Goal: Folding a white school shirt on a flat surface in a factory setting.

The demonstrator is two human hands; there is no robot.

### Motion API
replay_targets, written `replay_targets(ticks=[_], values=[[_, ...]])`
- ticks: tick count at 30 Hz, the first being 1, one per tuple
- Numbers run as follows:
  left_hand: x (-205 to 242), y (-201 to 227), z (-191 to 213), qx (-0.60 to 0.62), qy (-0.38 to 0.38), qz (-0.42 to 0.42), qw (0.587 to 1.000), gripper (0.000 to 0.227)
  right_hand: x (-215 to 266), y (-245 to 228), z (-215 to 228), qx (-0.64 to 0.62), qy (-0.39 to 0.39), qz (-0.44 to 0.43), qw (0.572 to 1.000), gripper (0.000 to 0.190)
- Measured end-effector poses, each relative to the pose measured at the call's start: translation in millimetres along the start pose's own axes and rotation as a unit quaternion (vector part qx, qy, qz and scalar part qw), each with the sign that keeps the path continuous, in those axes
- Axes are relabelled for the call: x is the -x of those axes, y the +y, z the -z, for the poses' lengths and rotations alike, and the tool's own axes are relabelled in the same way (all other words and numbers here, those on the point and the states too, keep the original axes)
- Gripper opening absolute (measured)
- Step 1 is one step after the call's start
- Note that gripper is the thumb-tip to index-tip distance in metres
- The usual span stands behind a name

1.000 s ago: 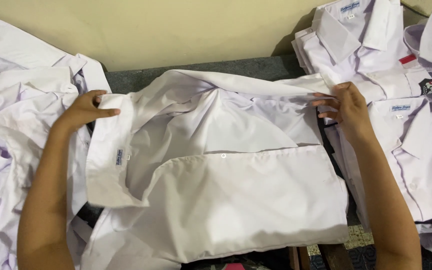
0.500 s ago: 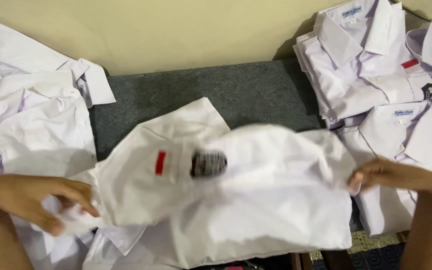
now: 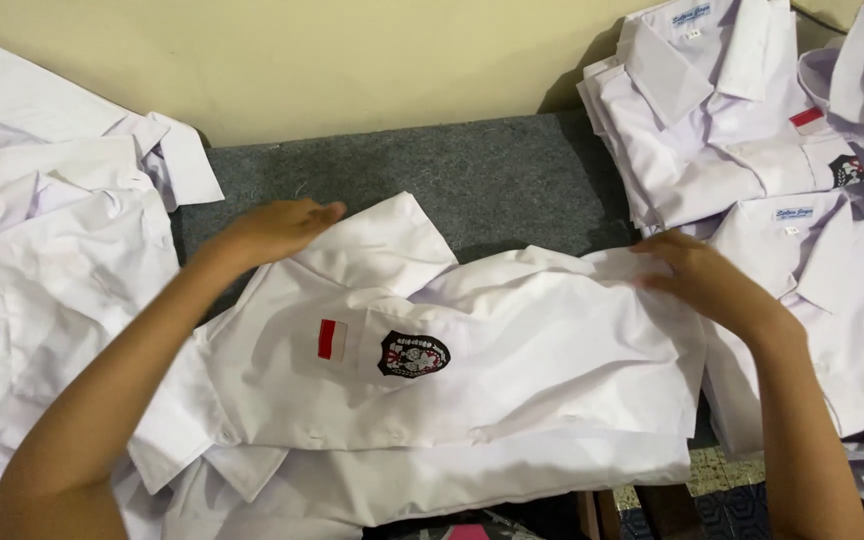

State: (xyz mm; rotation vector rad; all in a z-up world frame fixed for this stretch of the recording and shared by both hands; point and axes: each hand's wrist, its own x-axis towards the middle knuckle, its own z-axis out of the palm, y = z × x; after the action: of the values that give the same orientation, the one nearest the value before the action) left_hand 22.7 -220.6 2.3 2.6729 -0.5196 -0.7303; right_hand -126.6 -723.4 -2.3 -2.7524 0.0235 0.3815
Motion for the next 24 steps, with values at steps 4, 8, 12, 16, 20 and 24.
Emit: replay_targets(ticks=[4,8,12,16,20,24], values=[[-37,7,-22,-0.054,-0.002,0.072,0.996,0.072,-35,72,-44,0.026,-0.049,0.020,0.998,0.057],[-75,-47,-35,0.055,0.148,-0.040,0.987,0.054,-42,93,-62,0.155,0.074,0.153,0.973,0.038],[-58,-96,-1,0.135,0.433,-0.125,0.882,0.047,-21,54,-37,0.095,0.094,0.136,0.982,0.014],[-19,-98,31,0.148,0.504,-0.097,0.845,0.048,-30,38,-10,-0.031,0.211,0.250,0.944,0.021],[-16,-91,41,0.195,0.501,-0.081,0.840,0.051,-66,18,15,-0.129,0.300,0.187,0.926,0.009],[-39,-100,44,0.167,0.517,-0.079,0.836,0.059,-137,25,26,-0.057,0.379,0.219,0.897,0.010]])
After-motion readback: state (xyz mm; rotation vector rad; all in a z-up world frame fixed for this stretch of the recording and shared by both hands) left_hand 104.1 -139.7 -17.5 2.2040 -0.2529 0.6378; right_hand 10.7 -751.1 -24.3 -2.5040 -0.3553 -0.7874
